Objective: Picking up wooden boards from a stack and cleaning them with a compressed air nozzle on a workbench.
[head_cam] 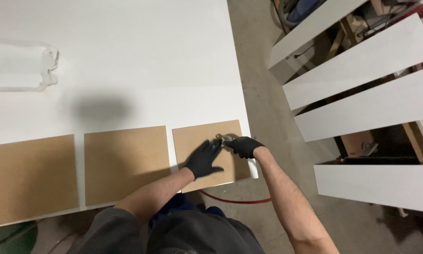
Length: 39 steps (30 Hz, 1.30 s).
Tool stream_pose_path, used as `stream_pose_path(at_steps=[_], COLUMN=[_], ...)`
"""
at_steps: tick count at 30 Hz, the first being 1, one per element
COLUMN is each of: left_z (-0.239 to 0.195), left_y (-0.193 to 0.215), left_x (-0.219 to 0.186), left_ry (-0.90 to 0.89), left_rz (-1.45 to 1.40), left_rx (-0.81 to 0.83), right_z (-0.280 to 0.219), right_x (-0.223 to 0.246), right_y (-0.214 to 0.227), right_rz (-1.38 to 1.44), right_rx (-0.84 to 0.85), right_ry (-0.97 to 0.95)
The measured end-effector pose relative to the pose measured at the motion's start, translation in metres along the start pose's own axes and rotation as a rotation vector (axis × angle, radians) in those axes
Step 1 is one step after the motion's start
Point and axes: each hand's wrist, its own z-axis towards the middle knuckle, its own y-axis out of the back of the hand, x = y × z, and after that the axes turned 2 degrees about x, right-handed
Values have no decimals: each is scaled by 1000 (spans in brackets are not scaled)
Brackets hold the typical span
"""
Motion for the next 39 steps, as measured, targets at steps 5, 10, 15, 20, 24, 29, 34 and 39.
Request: stream_pose_path(at_steps=[5, 10, 15, 20, 24, 29, 34, 39], left_z=[35, 36, 34, -14, -61, -90, -73, -35], left_y=[15, -28, -18, -11, 4, -34, 7, 3], left_x=[4, -53, -64, -64, -41, -49, 21, 91], left_ry=[300, -102, 246, 63, 491, 197, 503, 429], left_rz=[25, -17, -10, -132, -69, 65, 90, 158], left_rx=[-60, 5, 22, 24, -10, 50, 19, -34], right_z=[-18, -19, -44, -55, -58, 12, -14, 51], right_x=[-51, -97, -107, -95, -64, -59, 8, 43], right_y=[21, 30, 23, 0, -27, -57, -69, -73], right_rz=[-78, -116, -158, -134, -267, -307, -296, -304], right_rx=[-39, -77, -107, -48, -12, 48, 60, 58], right_ry=[-25, -17, 11, 28, 115, 182, 189, 219])
